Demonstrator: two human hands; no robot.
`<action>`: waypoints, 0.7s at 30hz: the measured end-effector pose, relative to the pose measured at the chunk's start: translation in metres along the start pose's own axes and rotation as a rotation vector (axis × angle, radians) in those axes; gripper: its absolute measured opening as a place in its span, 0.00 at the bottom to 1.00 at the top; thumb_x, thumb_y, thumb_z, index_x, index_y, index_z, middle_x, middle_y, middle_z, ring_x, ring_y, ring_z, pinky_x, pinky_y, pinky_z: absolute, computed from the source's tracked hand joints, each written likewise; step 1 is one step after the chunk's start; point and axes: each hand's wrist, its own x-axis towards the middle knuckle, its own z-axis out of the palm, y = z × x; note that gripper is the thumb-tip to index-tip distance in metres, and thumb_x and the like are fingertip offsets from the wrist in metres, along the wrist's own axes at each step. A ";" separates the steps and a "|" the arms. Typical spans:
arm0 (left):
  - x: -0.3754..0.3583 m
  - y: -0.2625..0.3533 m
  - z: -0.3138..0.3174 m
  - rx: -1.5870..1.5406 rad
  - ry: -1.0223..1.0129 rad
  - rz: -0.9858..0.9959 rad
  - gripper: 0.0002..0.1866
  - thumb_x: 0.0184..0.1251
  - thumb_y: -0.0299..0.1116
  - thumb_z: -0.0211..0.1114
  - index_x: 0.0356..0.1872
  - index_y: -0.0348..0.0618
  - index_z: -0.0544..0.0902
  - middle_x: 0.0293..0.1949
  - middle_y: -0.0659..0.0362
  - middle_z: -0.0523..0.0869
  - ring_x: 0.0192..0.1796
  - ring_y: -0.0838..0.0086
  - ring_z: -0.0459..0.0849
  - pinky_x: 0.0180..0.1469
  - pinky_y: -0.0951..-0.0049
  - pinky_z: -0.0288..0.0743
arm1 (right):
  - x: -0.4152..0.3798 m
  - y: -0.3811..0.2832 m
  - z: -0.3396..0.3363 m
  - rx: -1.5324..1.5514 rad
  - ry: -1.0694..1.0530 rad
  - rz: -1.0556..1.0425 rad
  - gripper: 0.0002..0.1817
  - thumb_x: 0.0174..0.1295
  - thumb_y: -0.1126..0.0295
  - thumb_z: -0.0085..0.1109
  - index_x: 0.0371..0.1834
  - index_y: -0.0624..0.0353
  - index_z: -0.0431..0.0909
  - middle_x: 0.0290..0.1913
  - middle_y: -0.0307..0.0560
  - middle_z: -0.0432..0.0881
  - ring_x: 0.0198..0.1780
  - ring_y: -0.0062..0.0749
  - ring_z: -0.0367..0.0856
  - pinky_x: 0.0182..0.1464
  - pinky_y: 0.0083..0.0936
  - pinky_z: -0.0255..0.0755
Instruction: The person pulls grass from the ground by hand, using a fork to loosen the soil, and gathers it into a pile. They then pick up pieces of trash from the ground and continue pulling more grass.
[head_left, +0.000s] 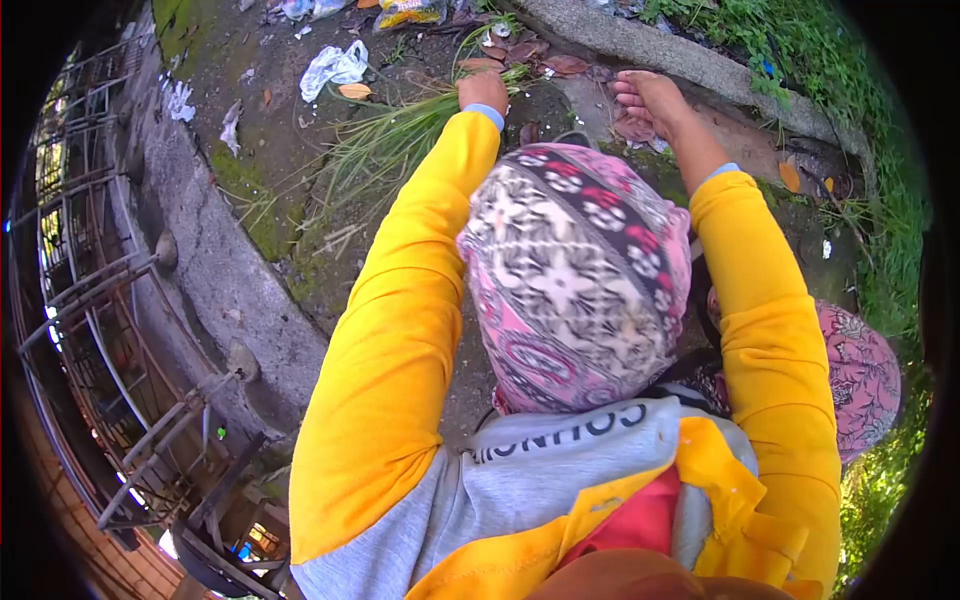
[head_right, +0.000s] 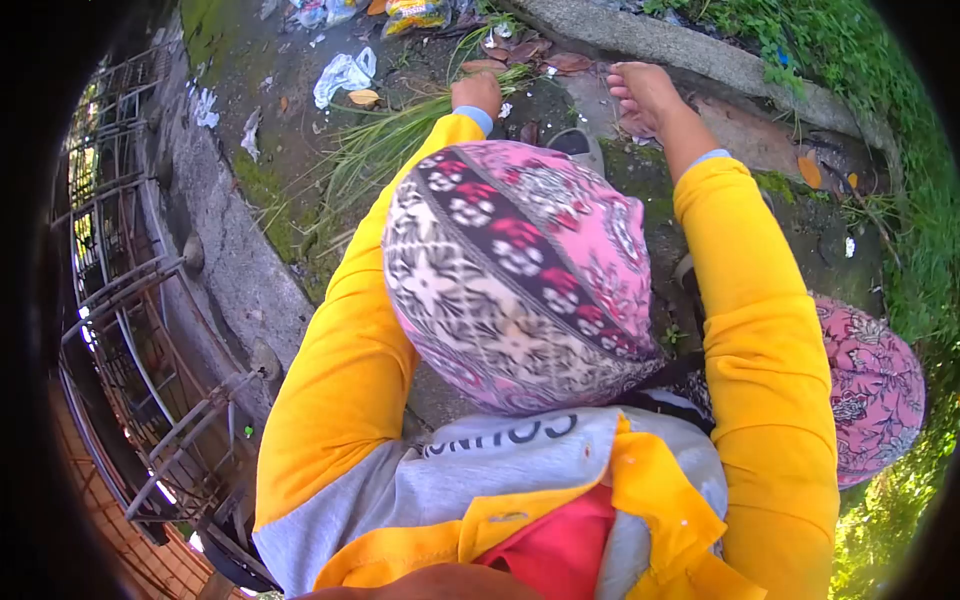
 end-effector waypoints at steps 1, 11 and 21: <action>0.000 0.006 -0.008 -0.063 -0.077 0.004 0.10 0.58 0.35 0.48 0.33 0.47 0.78 0.29 0.54 0.83 0.34 0.64 0.83 0.34 0.62 0.75 | -0.004 0.010 0.009 0.071 -0.036 0.033 0.13 0.58 0.63 0.49 0.42 0.57 0.73 0.34 0.37 0.77 0.31 0.20 0.73 0.31 0.17 0.68; 0.010 0.012 0.002 -0.670 -0.514 -0.128 0.18 0.55 0.37 0.54 0.41 0.32 0.77 0.41 0.40 0.78 0.46 0.50 0.76 0.48 0.62 0.70 | 0.103 0.083 0.110 0.536 -0.171 0.494 0.23 0.63 0.53 0.40 0.51 0.62 0.65 0.47 0.50 0.74 0.47 0.37 0.71 0.44 0.33 0.66; 0.006 0.032 -0.007 -0.969 -0.398 -0.233 0.16 0.55 0.31 0.50 0.41 0.29 0.73 0.37 0.36 0.77 0.44 0.48 0.76 0.45 0.61 0.69 | 0.212 0.099 0.148 1.258 -0.577 0.913 0.16 0.63 0.56 0.39 0.25 0.57 0.64 0.16 0.44 0.67 0.16 0.34 0.68 0.21 0.31 0.67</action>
